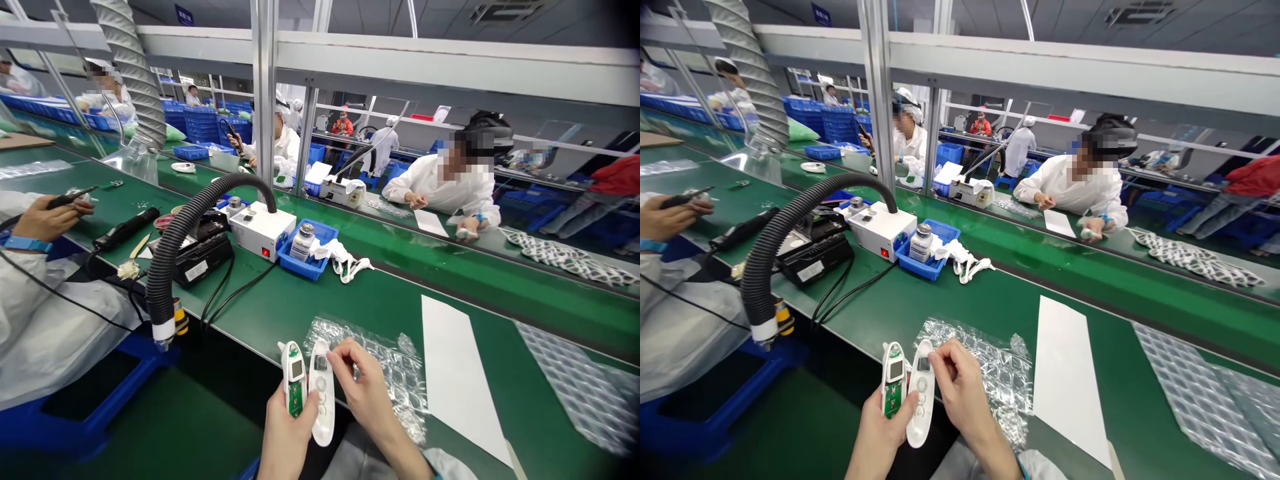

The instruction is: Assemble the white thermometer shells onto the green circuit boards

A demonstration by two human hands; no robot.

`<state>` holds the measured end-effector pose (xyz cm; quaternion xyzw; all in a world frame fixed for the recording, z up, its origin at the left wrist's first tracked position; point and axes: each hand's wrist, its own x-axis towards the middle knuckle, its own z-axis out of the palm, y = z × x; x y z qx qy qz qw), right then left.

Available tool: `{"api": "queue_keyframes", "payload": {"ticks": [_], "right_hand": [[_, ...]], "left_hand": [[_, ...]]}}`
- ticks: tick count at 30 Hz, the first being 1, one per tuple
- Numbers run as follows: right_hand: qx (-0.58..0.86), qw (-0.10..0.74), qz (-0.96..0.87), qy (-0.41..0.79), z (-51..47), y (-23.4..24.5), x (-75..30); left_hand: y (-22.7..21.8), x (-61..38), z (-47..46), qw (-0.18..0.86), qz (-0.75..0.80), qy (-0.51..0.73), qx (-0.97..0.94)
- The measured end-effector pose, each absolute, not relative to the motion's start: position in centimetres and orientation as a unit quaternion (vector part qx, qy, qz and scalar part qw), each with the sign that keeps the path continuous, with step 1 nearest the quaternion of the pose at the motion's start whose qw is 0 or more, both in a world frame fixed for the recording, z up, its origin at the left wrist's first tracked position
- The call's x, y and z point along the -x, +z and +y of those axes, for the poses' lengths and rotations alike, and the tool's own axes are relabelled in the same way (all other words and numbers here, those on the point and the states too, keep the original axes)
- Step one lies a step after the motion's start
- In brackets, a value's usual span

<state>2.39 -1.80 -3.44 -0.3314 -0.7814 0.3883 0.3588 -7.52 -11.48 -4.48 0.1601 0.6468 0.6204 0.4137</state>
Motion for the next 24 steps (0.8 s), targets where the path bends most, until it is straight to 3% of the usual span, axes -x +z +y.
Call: {"api": "queue_keyframes", "payload": {"ticks": [10,24], "right_hand": [[0.328,0.361,-0.793,0.364,-2.1,-3.6,-3.2],[0.375,0.324,-0.744,0.448,-3.0,-3.8,-3.5]], "left_hand": [[-4.7,6.8,-11.5,0.414,0.659,0.602,-0.178],[-4.4,6.7,-11.6,0.398,0.672,0.589,-0.207]]}}
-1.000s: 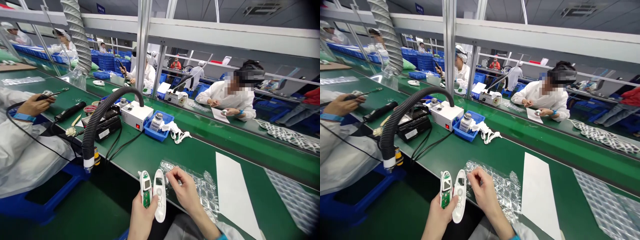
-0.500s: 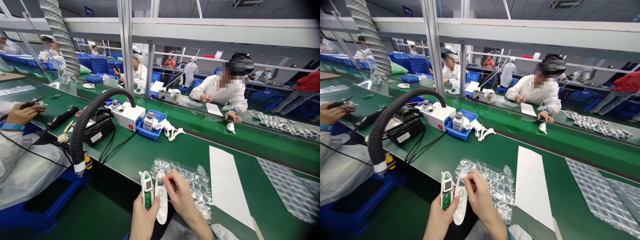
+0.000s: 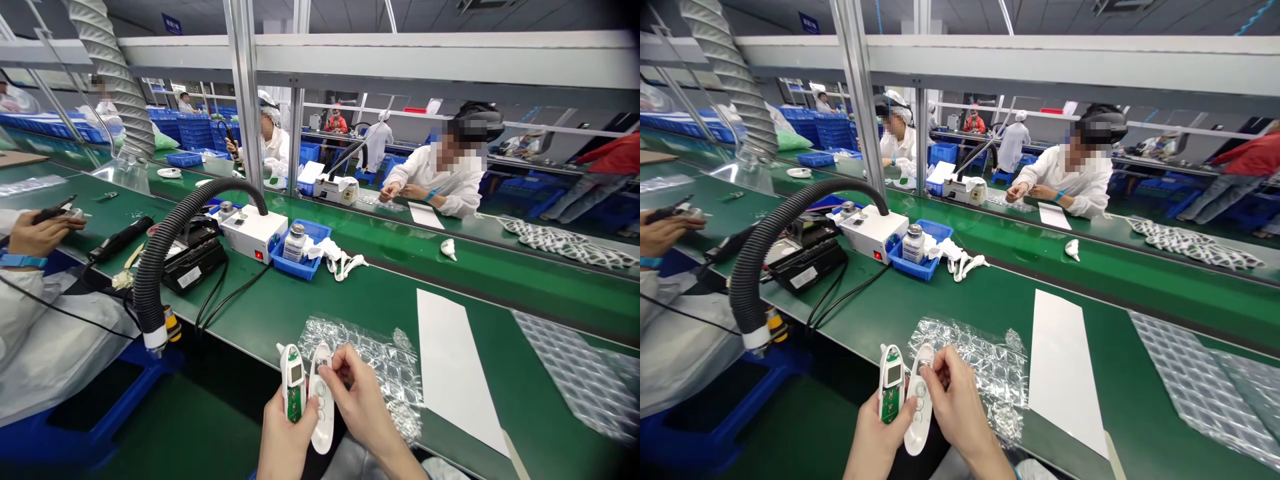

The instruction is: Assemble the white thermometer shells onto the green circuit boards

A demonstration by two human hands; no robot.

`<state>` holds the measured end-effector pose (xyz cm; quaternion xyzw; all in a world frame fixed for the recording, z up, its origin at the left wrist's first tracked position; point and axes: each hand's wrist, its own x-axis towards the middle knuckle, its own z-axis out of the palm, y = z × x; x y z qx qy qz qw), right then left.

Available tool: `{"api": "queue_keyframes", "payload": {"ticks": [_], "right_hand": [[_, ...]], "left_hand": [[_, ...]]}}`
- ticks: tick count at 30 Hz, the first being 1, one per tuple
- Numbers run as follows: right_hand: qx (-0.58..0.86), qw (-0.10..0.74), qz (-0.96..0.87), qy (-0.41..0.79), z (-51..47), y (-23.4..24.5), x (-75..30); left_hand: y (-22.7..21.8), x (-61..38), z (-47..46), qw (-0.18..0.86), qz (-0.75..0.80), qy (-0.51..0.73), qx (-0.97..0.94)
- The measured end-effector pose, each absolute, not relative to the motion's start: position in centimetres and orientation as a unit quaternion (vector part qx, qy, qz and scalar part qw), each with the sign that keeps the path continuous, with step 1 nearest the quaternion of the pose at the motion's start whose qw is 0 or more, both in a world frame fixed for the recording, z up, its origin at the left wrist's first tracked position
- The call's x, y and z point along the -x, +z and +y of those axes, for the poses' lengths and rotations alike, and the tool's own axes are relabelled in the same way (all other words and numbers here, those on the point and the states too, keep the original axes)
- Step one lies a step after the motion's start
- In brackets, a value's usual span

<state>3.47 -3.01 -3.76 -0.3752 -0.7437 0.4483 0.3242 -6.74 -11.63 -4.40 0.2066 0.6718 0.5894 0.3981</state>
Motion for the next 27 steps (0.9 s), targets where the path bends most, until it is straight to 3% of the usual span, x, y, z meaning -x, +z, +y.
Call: {"api": "queue_keyframes", "payload": {"ticks": [6,9,13,18,24,27], "right_hand": [[0.378,0.354,-0.622,0.587,-4.6,-4.2,-2.3],[0.335,0.328,-0.549,0.691,-6.2,-4.3,-1.0],[0.334,0.319,-0.492,0.738,-7.6,-4.3,0.9],[0.296,0.257,-0.427,0.815,-8.8,-5.0,5.9],[0.320,0.111,-0.362,0.868,-11.5,-7.7,17.9],[0.320,0.079,-0.366,0.870,-12.9,-8.7,21.9]], "left_hand": [[-4.6,7.5,-12.0,0.398,0.670,0.604,-0.167],[-5.1,8.3,-12.5,0.418,0.653,0.609,-0.170],[-5.9,9.6,-14.0,0.413,0.610,0.665,-0.123],[-6.8,13.4,-16.8,0.428,0.509,0.746,0.038],[-8.0,21.4,-20.2,0.309,0.479,0.810,0.134],[-8.5,24.0,-21.0,0.268,0.483,0.822,0.137]]}}
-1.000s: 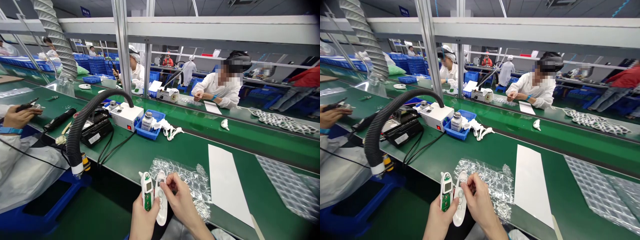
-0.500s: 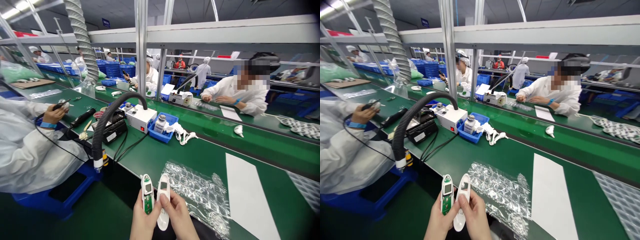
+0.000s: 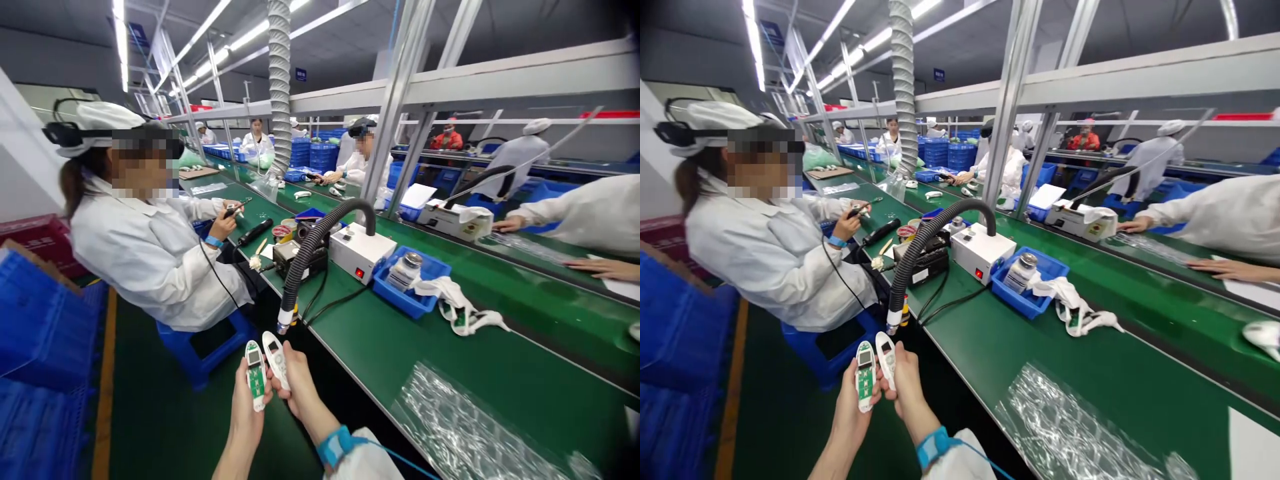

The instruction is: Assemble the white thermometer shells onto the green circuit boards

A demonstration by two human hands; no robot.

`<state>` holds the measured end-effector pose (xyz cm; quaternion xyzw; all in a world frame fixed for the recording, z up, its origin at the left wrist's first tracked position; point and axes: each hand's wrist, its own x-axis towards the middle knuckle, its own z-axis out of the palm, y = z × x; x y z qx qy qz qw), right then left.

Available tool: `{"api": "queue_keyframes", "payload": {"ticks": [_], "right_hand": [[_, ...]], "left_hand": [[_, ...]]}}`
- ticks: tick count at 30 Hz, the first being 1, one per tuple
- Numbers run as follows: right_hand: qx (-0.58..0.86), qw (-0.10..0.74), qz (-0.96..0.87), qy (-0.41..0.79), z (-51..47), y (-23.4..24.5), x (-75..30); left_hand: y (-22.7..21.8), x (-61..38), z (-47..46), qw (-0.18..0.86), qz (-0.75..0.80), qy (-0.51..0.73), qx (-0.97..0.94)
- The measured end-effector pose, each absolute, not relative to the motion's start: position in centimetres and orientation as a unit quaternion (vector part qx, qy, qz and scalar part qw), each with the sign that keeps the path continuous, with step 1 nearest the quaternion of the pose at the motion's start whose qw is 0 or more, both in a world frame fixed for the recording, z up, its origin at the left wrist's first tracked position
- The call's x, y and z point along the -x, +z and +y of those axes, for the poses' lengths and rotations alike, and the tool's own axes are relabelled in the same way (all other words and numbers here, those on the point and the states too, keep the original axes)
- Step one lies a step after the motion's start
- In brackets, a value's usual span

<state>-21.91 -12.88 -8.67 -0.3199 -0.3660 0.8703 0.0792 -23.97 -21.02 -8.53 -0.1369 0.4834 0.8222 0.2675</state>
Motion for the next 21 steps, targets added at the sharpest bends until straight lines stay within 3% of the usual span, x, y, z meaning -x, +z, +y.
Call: {"api": "queue_keyframes", "payload": {"ticks": [9,21], "right_hand": [[0.343,0.142,-0.386,0.845,-10.7,-9.8,18.5],[0.314,0.125,-0.388,0.858,-13.8,-8.8,21.8]], "left_hand": [[-10.1,22.1,-17.7,0.334,0.476,0.806,0.110],[-8.5,24.4,-20.7,0.273,0.488,0.815,0.149]]}}
